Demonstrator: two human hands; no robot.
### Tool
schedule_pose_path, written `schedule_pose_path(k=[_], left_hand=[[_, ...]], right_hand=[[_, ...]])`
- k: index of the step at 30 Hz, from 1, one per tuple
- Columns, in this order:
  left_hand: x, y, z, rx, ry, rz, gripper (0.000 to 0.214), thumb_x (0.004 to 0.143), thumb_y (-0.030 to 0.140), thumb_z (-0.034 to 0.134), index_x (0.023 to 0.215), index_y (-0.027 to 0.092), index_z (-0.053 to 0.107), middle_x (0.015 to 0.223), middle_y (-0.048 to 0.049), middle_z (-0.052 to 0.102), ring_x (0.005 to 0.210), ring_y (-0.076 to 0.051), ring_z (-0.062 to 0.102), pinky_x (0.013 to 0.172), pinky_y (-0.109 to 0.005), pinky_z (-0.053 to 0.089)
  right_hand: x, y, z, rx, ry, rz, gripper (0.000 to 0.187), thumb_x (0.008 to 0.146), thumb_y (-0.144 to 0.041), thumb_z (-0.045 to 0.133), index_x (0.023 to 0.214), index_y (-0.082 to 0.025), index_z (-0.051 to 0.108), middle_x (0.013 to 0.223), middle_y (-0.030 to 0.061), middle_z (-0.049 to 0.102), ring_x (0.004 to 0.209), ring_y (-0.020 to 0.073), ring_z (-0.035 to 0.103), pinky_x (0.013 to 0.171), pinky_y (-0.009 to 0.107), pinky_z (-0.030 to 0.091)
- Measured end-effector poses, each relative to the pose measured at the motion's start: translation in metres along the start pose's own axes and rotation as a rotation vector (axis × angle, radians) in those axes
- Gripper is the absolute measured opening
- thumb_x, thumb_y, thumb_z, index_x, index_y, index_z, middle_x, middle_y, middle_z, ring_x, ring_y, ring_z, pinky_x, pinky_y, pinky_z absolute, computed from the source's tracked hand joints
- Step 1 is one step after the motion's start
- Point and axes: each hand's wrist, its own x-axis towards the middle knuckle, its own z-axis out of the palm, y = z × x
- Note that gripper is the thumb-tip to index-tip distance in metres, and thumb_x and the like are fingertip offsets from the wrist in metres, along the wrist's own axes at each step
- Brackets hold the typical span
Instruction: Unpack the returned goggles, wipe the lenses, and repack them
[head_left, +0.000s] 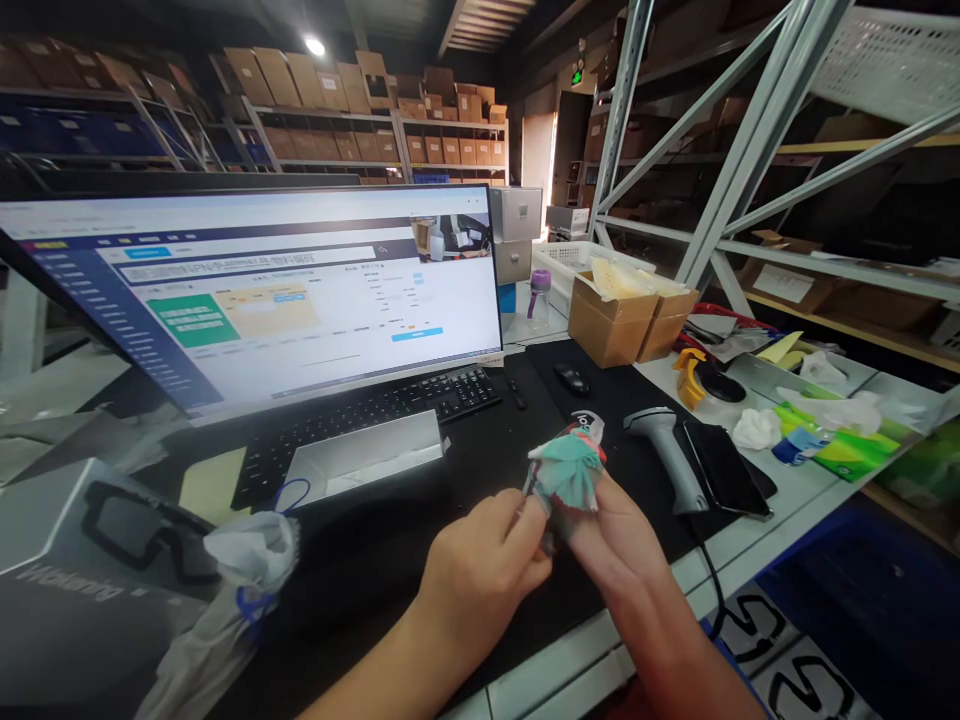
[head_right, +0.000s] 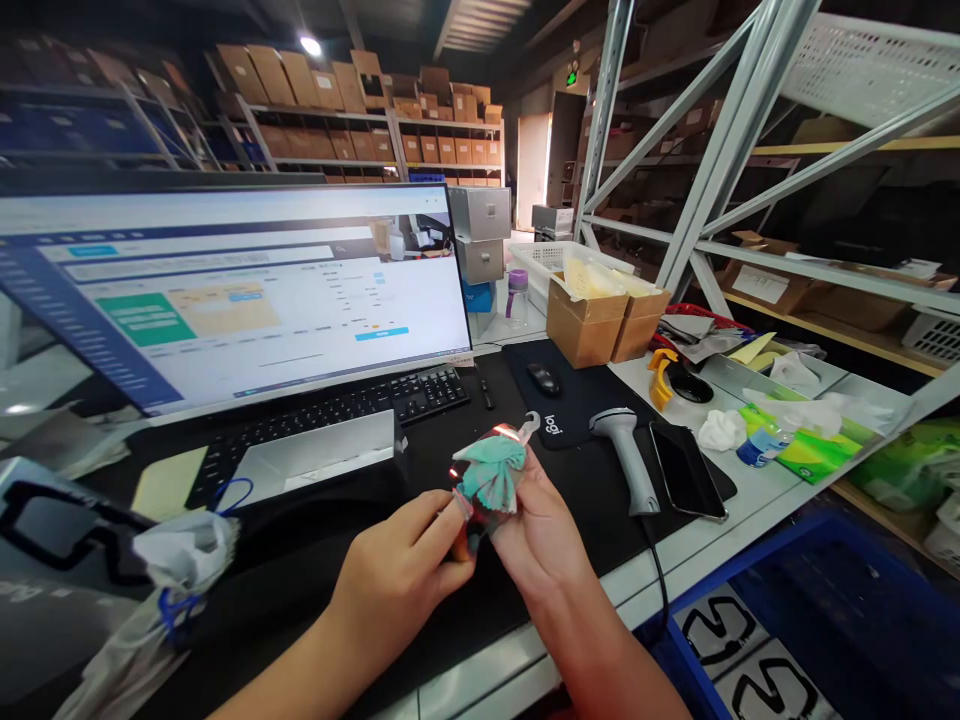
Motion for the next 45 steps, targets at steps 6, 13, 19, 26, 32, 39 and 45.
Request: schedule_pose_path(k=[6,13,19,26,32,39,45], left_hand=[[0.000,0.003,-0.006,-0.052,0.035,0.014,0.014,0.086,0.012,0.052,0.096,0.017,0.060,0.080,-0.0017,0.062,0.063,-0.014,0.058,0.054,-0.023,0.045],[-0.001,0.001,-0.004,-0.129,0.001,0.016,0.011,0.085,0.012,0.054,0.090,0.019,0.060,0.073,0.0001,0.056,0.061,-0.015,0.053,0.053,-0.024,0.042],[0.001,-0.006,-0.005,-0.219,-0.084,0.022,0.014,0.082,0.011,0.056,0.092,0.021,0.059,0.079,0.0001,0.058,0.064,-0.015,0.054,0.053,-0.023,0.042],[-0.002,0.001,-0.004,-0.161,-0.090,0.068,0.011,0.087,0.013,0.052,0.092,0.019,0.059,0.078,-0.0008,0.058,0.060,-0.014,0.053,0.051,-0.023,0.040],[-0.002,-0.001,0.001,-0.130,-0.056,0.041,0.012,0.084,0.011,0.052,0.090,0.019,0.058,0.080,-0.0010,0.059,0.063,-0.013,0.055,0.053,-0.021,0.042],[-0.001,-0.002,-0.003,-0.181,-0.001,-0.013,0.008,0.086,0.013,0.055,0.090,0.019,0.058,0.074,0.0008,0.056,0.062,-0.012,0.053,0.054,-0.020,0.043],[0.001,0.000,-0.005,-0.174,-0.009,-0.044,0.009,0.086,0.012,0.054,0.090,0.019,0.058,0.076,0.0003,0.057,0.061,-0.011,0.054,0.054,-0.018,0.044]], right_hand=[[-0.005,-0.004,0.010,0.126,-0.066,0.185,0.035,0.060,-0.020,0.093,0.081,-0.018,0.064,0.076,-0.0017,0.068,0.067,0.0107,0.062,0.064,0.019,0.053],[-0.001,-0.008,0.008,0.107,-0.108,0.158,0.035,0.061,-0.016,0.092,0.076,-0.017,0.060,0.070,-0.0032,0.064,0.061,0.0082,0.059,0.058,0.015,0.049],[-0.001,-0.004,0.018,0.188,0.043,0.099,0.045,0.052,-0.011,0.094,0.076,-0.018,0.057,0.066,-0.0058,0.061,0.054,0.0069,0.053,0.050,0.015,0.045],[-0.001,0.001,0.012,0.388,0.150,0.184,0.042,0.050,-0.014,0.094,0.070,-0.019,0.057,0.059,-0.0066,0.061,0.052,0.0092,0.058,0.052,0.018,0.051],[0.004,-0.020,0.000,0.525,0.260,0.281,0.037,0.050,-0.009,0.093,0.072,-0.019,0.065,0.073,-0.0048,0.069,0.065,0.0098,0.065,0.066,0.019,0.057],[-0.017,-0.005,0.002,0.052,0.053,0.003,0.033,0.064,-0.016,0.090,0.079,-0.019,0.061,0.071,-0.0028,0.065,0.062,0.0093,0.059,0.059,0.018,0.050],[-0.025,-0.002,-0.008,-0.018,0.014,-0.044,0.038,0.062,-0.017,0.092,0.071,-0.017,0.054,0.066,-0.0023,0.064,0.058,0.0083,0.056,0.056,0.017,0.046]])
